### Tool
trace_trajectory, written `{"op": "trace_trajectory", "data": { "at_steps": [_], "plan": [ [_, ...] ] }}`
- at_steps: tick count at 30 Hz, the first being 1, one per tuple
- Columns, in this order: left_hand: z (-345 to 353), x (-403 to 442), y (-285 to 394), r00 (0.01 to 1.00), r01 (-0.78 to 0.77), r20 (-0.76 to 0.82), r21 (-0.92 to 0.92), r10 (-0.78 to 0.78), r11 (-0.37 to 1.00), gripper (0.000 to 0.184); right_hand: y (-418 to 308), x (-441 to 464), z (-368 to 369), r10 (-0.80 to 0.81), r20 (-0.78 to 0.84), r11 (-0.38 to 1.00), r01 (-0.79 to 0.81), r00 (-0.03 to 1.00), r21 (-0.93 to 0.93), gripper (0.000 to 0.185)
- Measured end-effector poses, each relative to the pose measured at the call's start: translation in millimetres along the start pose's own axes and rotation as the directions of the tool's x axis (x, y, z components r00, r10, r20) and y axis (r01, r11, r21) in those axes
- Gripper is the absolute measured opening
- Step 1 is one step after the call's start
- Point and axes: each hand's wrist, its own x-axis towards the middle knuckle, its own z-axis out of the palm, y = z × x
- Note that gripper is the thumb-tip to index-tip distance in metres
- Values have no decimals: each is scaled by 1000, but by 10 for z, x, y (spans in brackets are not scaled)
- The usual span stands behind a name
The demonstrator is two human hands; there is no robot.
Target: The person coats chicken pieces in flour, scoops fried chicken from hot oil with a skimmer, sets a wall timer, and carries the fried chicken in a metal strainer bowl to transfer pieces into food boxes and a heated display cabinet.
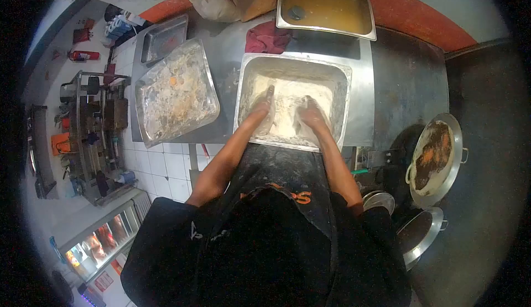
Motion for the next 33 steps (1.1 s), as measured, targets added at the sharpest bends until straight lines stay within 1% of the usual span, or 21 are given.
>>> {"op": "trace_trajectory", "data": {
  "at_steps": [1,2,3,5,7,8,9,10,12,15,16,17,19,20,21,23,25,27,29,31,33],
  "plan": [
    [15,117,-336,995,-80,69,81,74,994,56,234,116,99,2,2,1000,-2,1000,2,38],
    [27,64,-293,988,-120,107,118,107,986,58,604,278,187,-90,293,925,189,952,-330,40],
    [38,9,-248,980,-161,144,152,140,975,59,652,276,219,-203,349,909,308,915,-279,38],
    [66,-372,520,977,48,197,187,-85,981,69,481,90,215,-309,402,882,418,862,-218,37],
    [114,-278,514,972,148,173,77,-160,986,75,-55,-179,31,-305,250,952,289,919,100,44],
    [67,-275,502,972,212,109,-26,-208,977,77,30,-48,99,-103,207,962,44,973,269,53],
    [27,-294,480,962,272,52,-134,-268,953,79,-130,-50,10,-103,210,962,44,972,268,53],
    [-71,-296,692,941,323,87,65,-328,944,82,-411,-96,-152,18,307,1000,-13,952,-18,57],
    [102,-108,65,967,206,136,93,-217,974,84,-504,-162,-195,169,366,950,-52,915,-308,62],
    [295,-189,18,997,-38,67,127,30,991,85,-242,-152,12,-68,452,987,126,889,-100,63],
    [163,-307,340,985,123,117,60,-129,991,72,-198,-161,27,-121,410,948,-18,904,318,54],
    [66,-321,554,947,274,172,2,-271,962,62,-206,-86,-10,-130,405,948,-7,905,319,54],
    [1,-259,526,943,333,50,-169,-329,928,71,-248,-33,-124,101,388,844,-285,916,454,50],
    [-119,-225,484,929,352,114,10,-351,936,77,-240,-114,-96,89,157,901,-147,984,408,46],
    [-226,-269,630,908,350,172,190,-382,918,83,-140,-60,-55,90,156,900,-147,984,410,46],
    [-80,-316,657,933,312,102,243,-344,918,85,158,65,77,101,355,982,-150,929,114,46],
    [117,-282,534,976,155,120,198,-181,968,86,-136,-171,108,78,119,996,-82,990,31,42],
    [117,-255,491,986,52,150,159,-76,986,81,-183,-116,18,-12,456,932,-155,890,327,40],
    [34,-236,501,949,316,23,-24,-316,948,76,-203,-58,-19,107,378,810,-301,920,503,39],
    [35,-138,167,989,62,110,308,-100,949,81,-334,-93,-173,183,284,983,-175,941,-52,41],
    [178,-76,59,997,-24,-68,188,37,982,79,280,112,167,-123,212,989,103,969,105,47]
  ]
}}
